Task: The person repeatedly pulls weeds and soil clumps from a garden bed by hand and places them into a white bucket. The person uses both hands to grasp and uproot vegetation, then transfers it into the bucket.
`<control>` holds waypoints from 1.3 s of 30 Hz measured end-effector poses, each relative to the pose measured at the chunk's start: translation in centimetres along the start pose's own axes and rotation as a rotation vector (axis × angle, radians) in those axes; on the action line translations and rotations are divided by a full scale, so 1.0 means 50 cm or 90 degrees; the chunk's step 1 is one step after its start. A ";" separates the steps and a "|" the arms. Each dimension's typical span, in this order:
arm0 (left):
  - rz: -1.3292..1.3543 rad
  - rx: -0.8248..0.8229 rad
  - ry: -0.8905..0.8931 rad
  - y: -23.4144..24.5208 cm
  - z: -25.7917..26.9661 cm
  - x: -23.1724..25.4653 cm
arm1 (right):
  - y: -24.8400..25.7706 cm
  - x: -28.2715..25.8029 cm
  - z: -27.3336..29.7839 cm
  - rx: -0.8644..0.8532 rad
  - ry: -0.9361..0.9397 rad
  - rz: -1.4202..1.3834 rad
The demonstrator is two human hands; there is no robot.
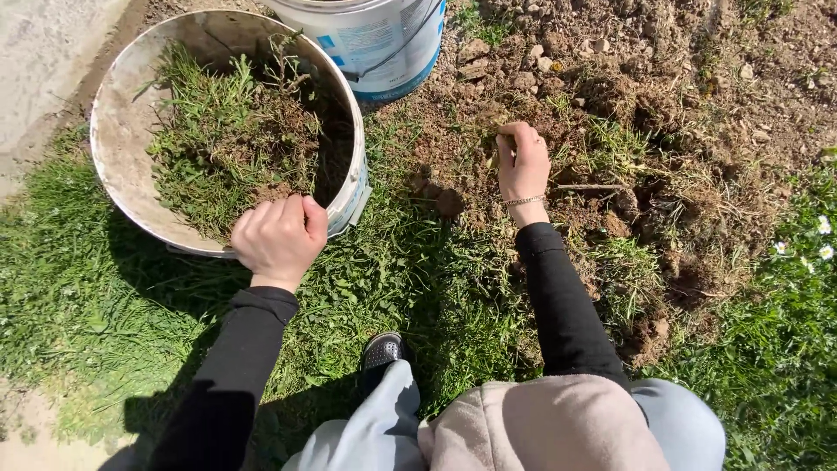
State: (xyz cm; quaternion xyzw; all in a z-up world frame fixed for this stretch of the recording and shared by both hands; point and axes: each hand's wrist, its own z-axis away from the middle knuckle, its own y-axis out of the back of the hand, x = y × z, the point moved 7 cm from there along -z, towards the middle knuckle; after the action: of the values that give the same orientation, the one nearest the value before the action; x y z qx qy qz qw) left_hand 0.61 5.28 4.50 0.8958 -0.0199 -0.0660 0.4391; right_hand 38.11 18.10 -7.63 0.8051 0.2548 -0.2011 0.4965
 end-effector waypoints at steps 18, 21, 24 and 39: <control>0.029 0.033 -0.012 0.002 0.000 0.003 | -0.210 0.037 0.061 -0.481 -0.079 0.386; 0.031 0.040 -0.007 0.008 -0.002 0.002 | -0.221 -0.020 0.057 -0.589 -0.040 0.439; 0.030 0.036 -0.008 0.005 0.001 0.002 | -0.259 0.011 0.077 -0.626 -0.044 0.499; 0.028 0.039 0.002 0.004 -0.002 0.004 | -0.225 0.017 0.027 -0.382 -0.265 -0.122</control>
State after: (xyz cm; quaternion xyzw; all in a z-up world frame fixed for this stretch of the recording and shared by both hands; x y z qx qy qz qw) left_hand 0.81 5.19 4.70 0.9081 -0.0412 -0.0545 0.4130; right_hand 31.81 21.31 -16.53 0.5383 0.2700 -0.3224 0.7303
